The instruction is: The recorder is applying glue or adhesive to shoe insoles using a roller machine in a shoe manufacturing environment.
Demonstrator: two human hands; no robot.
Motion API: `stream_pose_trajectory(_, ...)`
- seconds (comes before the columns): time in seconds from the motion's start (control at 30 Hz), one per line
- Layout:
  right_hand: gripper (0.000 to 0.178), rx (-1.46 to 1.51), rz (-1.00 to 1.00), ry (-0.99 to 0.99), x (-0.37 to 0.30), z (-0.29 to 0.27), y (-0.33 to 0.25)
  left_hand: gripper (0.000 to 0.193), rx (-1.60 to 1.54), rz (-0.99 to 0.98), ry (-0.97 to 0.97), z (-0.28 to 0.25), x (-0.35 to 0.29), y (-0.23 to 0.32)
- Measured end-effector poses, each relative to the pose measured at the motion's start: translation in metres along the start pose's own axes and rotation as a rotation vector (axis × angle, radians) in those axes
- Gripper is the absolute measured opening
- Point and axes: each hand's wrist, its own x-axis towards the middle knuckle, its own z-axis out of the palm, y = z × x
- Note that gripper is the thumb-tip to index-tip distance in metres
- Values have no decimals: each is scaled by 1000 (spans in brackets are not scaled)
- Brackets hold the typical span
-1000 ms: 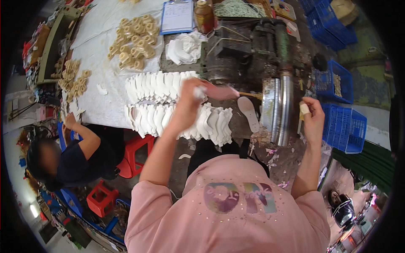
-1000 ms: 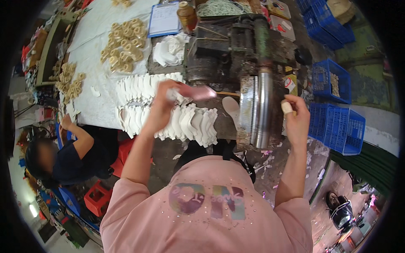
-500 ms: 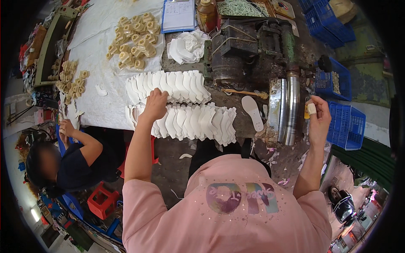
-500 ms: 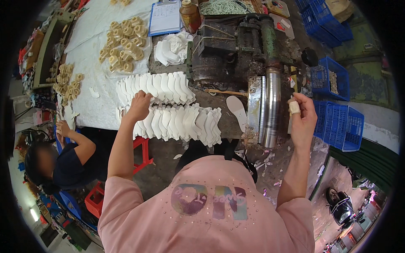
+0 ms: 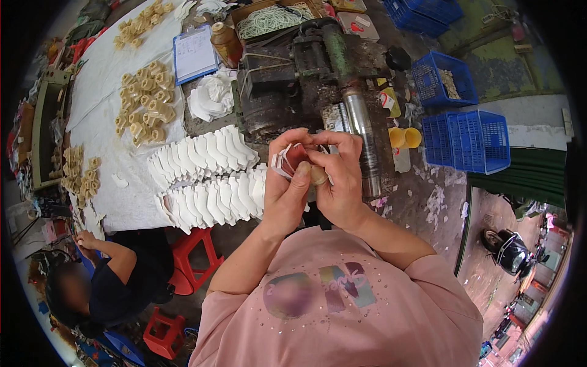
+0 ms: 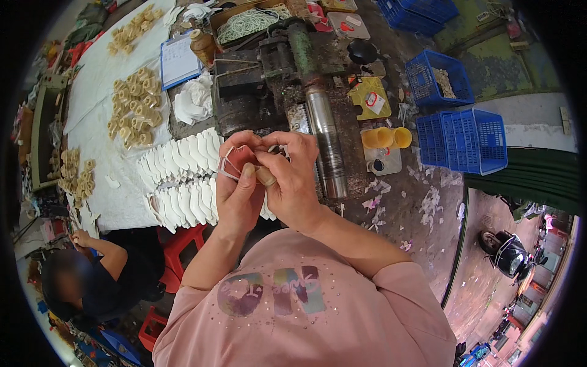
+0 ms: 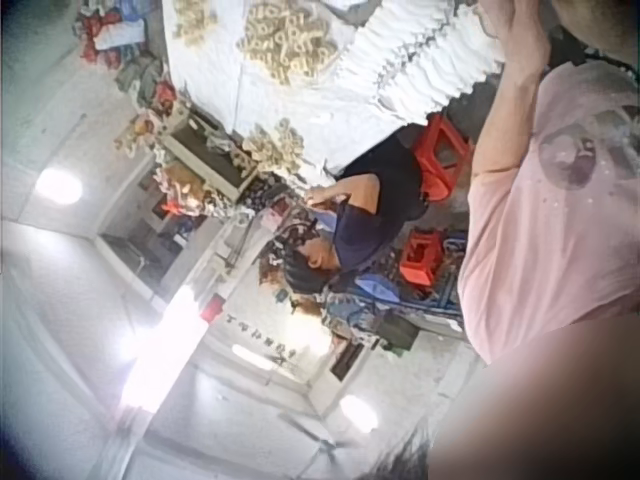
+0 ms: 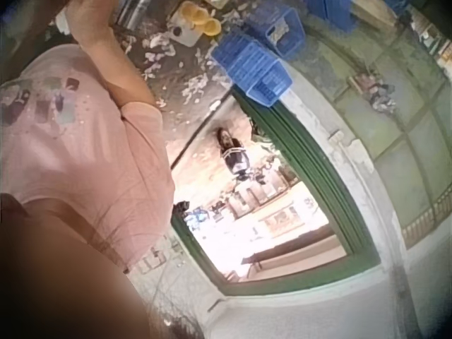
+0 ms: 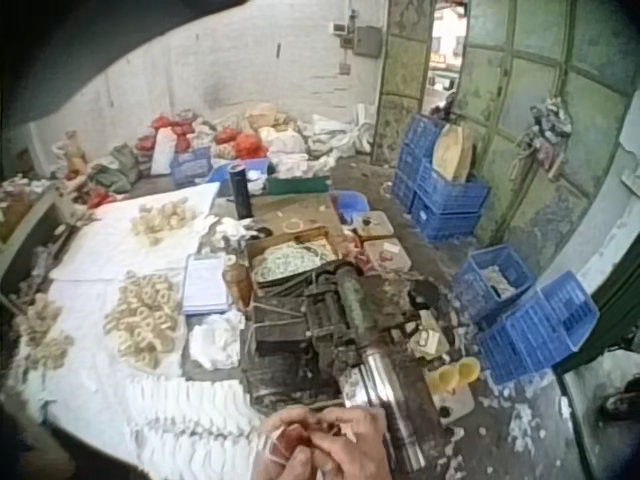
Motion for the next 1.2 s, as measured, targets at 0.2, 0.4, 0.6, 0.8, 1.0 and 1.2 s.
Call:
stream_pose_trajectory(0.2,16,-37,-39,47,3,-11,5,46,407,218,74,11,5,-14)
stream_pose_trajectory(0.4,14,199,84,-27,0,-19,14,45,375,139,81,16,2,-17)
stream_pose_trajectory(0.6,7,585,364,-40,19,-79,36,34,406,-52,336,-9,22,0)
stream_pose_trajectory(0.8,3,-455,400,-626,25,-127,89,60,1284,127,-253,-5,12,-20)
stream_pose_trajectory(1.0,6,-428,138,-384,20,-98,73,55,1285,-36,-249,7,6,-37)
stream_pose_trajectory(1.2,17,599,141,-363,62,-99,-33,26,1140,218,-151,-65,0,11)
